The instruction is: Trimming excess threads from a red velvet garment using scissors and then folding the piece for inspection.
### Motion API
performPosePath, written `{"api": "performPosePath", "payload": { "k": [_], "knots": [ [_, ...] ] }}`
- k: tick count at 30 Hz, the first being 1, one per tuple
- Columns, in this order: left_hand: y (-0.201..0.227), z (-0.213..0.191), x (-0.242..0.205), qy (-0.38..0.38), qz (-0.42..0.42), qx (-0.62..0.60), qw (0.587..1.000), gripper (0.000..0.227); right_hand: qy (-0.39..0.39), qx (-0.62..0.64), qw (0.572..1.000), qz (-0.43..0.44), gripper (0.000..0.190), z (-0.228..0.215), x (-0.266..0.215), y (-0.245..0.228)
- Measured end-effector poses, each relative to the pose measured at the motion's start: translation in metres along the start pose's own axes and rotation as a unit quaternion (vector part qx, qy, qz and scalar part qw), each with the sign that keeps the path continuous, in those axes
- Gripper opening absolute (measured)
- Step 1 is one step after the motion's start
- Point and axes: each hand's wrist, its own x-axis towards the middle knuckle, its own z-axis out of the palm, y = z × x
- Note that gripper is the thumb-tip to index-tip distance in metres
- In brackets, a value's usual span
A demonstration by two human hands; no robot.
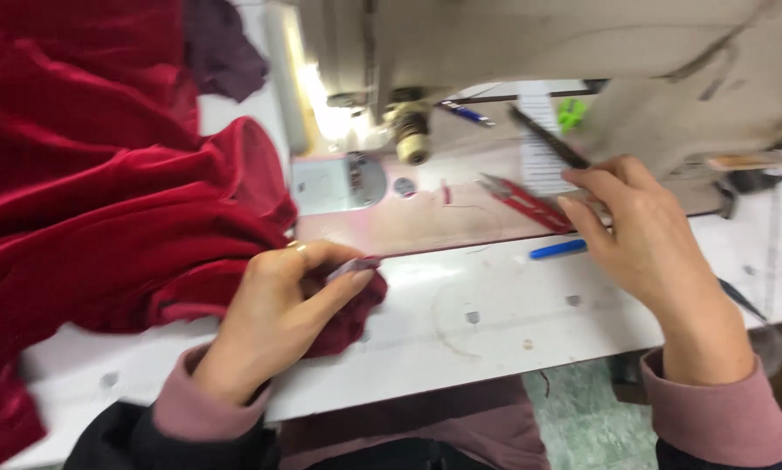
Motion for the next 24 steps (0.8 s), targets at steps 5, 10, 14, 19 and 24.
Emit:
{"api": "performPosePath", "payload": {
  "k": [5,10,14,19,24],
  "knots": [
    [-0.004,0.005,0.003,0.012,-0.048,-0.021,0.999,0.016,-0.007,-0.03,0.998,0.046,0.035,-0.023,-0.017,0.056],
    [-0.016,0.001,0.007,0.053,-0.067,0.123,0.989,0.02,-0.075,-0.013,0.997,-0.01,0.047,-0.023,-0.025,0.072],
    [-0.016,0.002,0.008,0.046,-0.059,0.112,0.991,0.02,-0.137,-0.01,0.985,0.106,0.061,-0.022,-0.023,0.065],
    [-0.014,0.002,0.01,0.042,-0.086,0.118,0.988,0.025,-0.115,-0.119,0.982,0.088,0.07,-0.016,-0.018,0.079],
    [-0.02,-0.002,0.01,0.033,0.071,0.085,0.993,0.015,-0.145,-0.068,0.982,0.098,0.077,-0.018,-0.008,0.086]
  ]
}}
